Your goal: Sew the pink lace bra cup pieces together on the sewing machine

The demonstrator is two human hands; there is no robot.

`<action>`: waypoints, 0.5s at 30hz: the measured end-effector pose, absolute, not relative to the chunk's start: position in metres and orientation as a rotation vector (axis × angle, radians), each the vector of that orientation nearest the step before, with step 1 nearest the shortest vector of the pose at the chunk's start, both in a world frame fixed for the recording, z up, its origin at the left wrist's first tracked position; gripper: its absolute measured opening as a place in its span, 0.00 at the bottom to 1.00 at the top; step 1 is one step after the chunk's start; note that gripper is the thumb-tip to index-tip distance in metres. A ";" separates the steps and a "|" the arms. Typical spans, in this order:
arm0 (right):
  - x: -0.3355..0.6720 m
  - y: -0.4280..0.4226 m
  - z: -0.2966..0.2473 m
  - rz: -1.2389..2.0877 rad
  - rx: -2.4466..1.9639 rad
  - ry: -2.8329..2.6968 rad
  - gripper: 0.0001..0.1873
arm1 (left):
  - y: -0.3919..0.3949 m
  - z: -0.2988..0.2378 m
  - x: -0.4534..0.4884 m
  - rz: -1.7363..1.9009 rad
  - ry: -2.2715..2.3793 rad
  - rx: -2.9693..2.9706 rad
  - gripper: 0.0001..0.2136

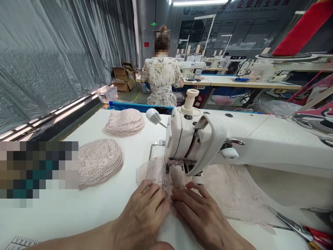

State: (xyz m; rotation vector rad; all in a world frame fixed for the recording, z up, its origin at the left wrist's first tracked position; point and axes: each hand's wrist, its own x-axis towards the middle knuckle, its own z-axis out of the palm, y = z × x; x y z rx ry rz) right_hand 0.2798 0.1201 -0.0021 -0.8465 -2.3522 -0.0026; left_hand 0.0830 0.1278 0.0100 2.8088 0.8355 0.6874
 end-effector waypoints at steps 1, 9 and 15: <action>0.278 0.120 -0.004 0.001 -0.851 -2.333 0.18 | 0.127 0.008 0.085 0.712 0.879 2.828 0.18; 0.274 0.124 0.002 -0.021 -0.936 -2.267 0.21 | 0.152 0.008 0.081 0.769 0.864 2.909 0.11; 0.276 0.123 -0.002 -0.061 -0.932 -2.260 0.13 | 0.152 0.006 0.080 0.691 0.865 2.906 0.10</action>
